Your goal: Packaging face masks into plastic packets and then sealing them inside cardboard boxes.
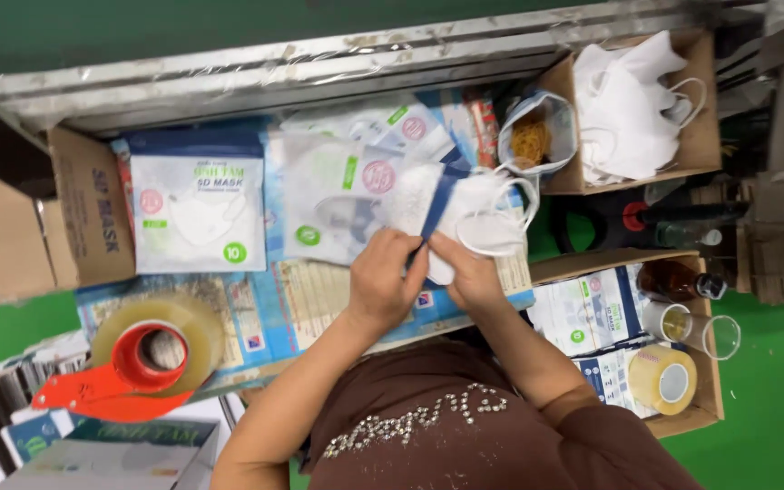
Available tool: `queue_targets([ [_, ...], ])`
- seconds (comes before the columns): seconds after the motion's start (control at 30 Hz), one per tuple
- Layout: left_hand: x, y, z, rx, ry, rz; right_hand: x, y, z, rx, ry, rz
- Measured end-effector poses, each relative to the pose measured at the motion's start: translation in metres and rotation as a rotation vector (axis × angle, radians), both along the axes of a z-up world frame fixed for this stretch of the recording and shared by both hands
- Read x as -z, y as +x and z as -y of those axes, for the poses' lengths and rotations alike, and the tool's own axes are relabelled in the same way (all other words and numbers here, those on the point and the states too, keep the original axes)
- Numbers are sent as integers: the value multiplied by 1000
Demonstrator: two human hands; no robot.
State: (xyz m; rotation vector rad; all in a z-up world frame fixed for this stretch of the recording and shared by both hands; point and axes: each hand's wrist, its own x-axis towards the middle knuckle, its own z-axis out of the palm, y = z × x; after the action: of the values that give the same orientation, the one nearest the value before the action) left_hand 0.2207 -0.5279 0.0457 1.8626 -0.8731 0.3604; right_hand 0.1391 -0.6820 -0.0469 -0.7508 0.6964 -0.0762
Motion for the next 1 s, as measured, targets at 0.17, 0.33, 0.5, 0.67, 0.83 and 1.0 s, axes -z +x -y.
queue_targets([
  [0.17,-19,-12,-14,92,-182,-572,-51,3,-1,-416,-805,65],
  [0.33,-23,-22,-23,250,17,-612,-80,7,16,-721,-909,144],
  [0.5,-27,-46,-15,327,120,-641,2,-41,37,-712,-557,186],
  [0.67,-84,-4,-17,280,84,-173,-20,-28,49,-857,-1325,444],
  [0.83,-68,25,-46,393,134,-358,-126,-8,20,-723,-1314,530],
  [1.0,-62,22,-50,483,154,-544,-136,-2,9,-540,-1303,468],
])
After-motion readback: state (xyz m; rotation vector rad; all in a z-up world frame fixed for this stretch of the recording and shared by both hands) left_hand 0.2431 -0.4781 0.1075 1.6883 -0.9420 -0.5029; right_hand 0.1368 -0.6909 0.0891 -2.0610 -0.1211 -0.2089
